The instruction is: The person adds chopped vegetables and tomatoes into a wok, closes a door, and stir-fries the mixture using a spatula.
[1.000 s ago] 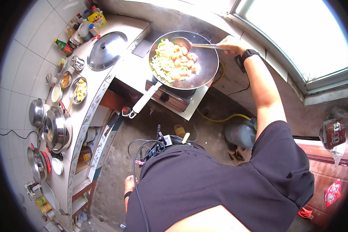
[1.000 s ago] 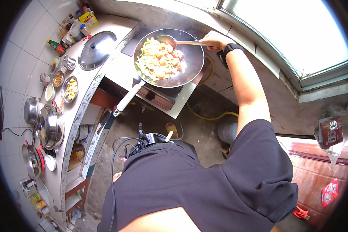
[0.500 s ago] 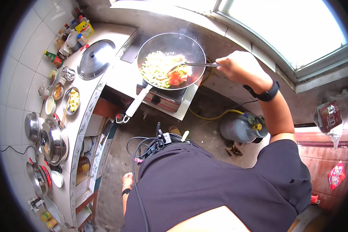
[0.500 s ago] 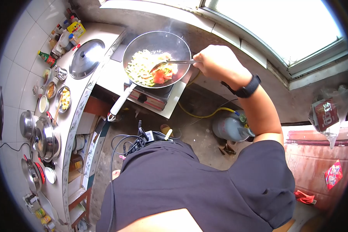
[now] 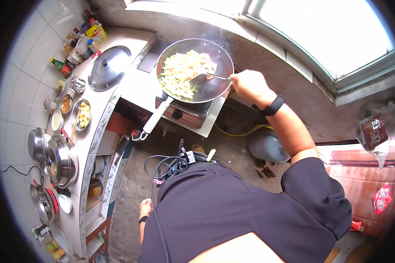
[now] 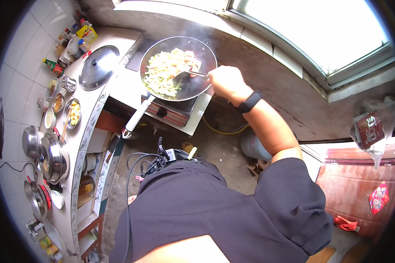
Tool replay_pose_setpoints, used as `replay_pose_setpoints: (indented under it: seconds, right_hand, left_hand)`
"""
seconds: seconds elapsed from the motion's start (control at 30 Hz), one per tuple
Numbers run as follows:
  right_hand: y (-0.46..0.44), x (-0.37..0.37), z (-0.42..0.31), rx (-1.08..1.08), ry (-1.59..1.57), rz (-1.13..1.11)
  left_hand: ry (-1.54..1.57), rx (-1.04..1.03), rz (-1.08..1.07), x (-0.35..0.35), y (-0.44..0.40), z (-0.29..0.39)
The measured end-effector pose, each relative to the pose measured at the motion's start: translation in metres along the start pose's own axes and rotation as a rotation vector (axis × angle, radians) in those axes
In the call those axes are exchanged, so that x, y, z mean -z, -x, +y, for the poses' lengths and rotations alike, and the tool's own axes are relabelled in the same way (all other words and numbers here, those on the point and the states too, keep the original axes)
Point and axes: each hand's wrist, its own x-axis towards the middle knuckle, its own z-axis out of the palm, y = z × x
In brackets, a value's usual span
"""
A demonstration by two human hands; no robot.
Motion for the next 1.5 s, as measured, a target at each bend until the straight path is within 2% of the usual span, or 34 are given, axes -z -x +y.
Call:
replay_pose_setpoints:
  seconds: [0.1, 0.13, 0.17, 0.23, 0.33, 0.37, 0.4, 0.43, 0.5, 0.63, 0.67, 0.73, 0.77, 0.8, 0.83, 0.9, 0.97, 1.03, 1.13, 1.2, 1.23, 1.3, 1.33, 1.4, 1.5]
  right_hand:
    - [-0.017, 0.057, 0.026, -0.134, 0.005, -0.153]
    - [-0.023, 0.069, 0.043, -0.118, 0.007, -0.174]
    - [-0.027, 0.078, 0.055, -0.155, -0.028, -0.174]
    - [-0.047, 0.099, 0.064, -0.515, -0.184, -0.407]
    - [-0.076, 0.072, 0.097, -0.601, -0.129, -0.445]
    - [-0.086, 0.054, 0.107, -0.591, -0.182, -0.471]
    - [-0.095, 0.034, 0.116, -0.581, -0.235, -0.499]
    - [-0.099, 0.015, 0.121, -0.571, -0.286, -0.528]
    - [-0.102, -0.014, 0.121, -0.583, -0.596, -0.522]
    - [-0.095, -0.026, 0.09, -0.521, -0.666, -0.566]
    - [-0.095, -0.03, 0.091, -0.46, -0.582, -0.58]
    - [-0.081, -0.029, 0.085, -0.261, -0.45, -0.41]
    - [-0.07, -0.027, 0.079, -0.164, -0.38, -0.323]
    - [-0.061, 0.004, 0.056, -0.209, -0.259, -0.403]
    - [-0.051, 0.014, 0.05, -0.167, -0.172, -0.37]
    - [-0.037, 0.037, 0.047, -0.042, -0.048, -0.32]
    - [-0.037, 0.055, 0.058, 0.052, -0.064, -0.271]
    - [-0.048, 0.065, 0.075, 0.023, -0.085, -0.269]
    - [-0.084, 0.056, 0.103, -0.209, -0.176, -0.345]
    - [-0.114, 0.042, 0.125, -0.36, -0.304, -0.421]
    - [-0.131, 0.022, 0.145, -0.315, -0.28, -0.405]
    - [-0.153, 0.004, 0.15, -0.419, -0.309, -0.442]
    - [-0.161, -0.004, 0.148, -0.466, -0.427, -0.464]
    - [-0.175, -0.019, 0.135, -0.562, -0.664, -0.513]
    - [-0.19, -0.041, 0.12, -0.424, -0.771, -0.58]
  left_hand:
    - [-0.004, 0.015, 0.101, -0.002, 0.025, 0.008]
    - [0.031, 0.048, -0.037, 0.012, 0.002, -0.018]
    - [0.07, 0.067, -0.04, 0.011, 0.004, -0.02]
    - [0.15, 0.105, -0.044, 0.006, 0.004, -0.022]
    - [0.112, 0.072, 0.035, -0.016, 0.042, 0.01]
    - [0.085, 0.058, 0.068, -0.018, 0.045, 0.011]
    - [0.11, 0.027, 0.01, -0.015, 0.04, 0.005]
    - [0.074, 0.017, 0.069, -0.018, 0.045, 0.008]
    - [0.0, 0.0, 0.186, -0.027, 0.058, 0.02]
    - [-0.019, 0.013, 0.164, -0.018, 0.047, 0.004]
    - [-0.019, 0.011, 0.12, -0.015, 0.043, -0.002]
    - [-0.027, 0.007, 0.025, -0.005, 0.032, -0.016]
    - [0.067, 0.035, -0.049, 0.002, 0.024, -0.024]
    - [0.16, 0.062, -0.123, 0.01, 0.014, -0.031]
    - [0.254, 0.089, -0.196, 0.013, 0.009, -0.034]
    - [0.169, 0.078, -0.105, 0.008, 0.005, -0.031]
    - [0.019, 0.021, 0.032, -0.003, 0.014, -0.016]
    - [-0.195, -0.084, 0.211, -0.015, 0.037, 0.018]
    - [-0.212, -0.069, 0.262, -0.026, 0.072, 0.066]
    - [-0.113, -0.067, 0.259, -0.024, 0.063, 0.052]
    - [-0.062, -0.064, 0.26, -0.024, 0.06, 0.045]
    - [-0.165, -0.051, 0.301, -0.034, 0.082, 0.055]
    - [-0.217, -0.041, 0.322, -0.037, 0.093, 0.061]
    - [-0.109, -0.024, 0.292, -0.034, 0.086, 0.031]
    - [0.056, 0.028, 0.133, -0.014, 0.058, -0.043]
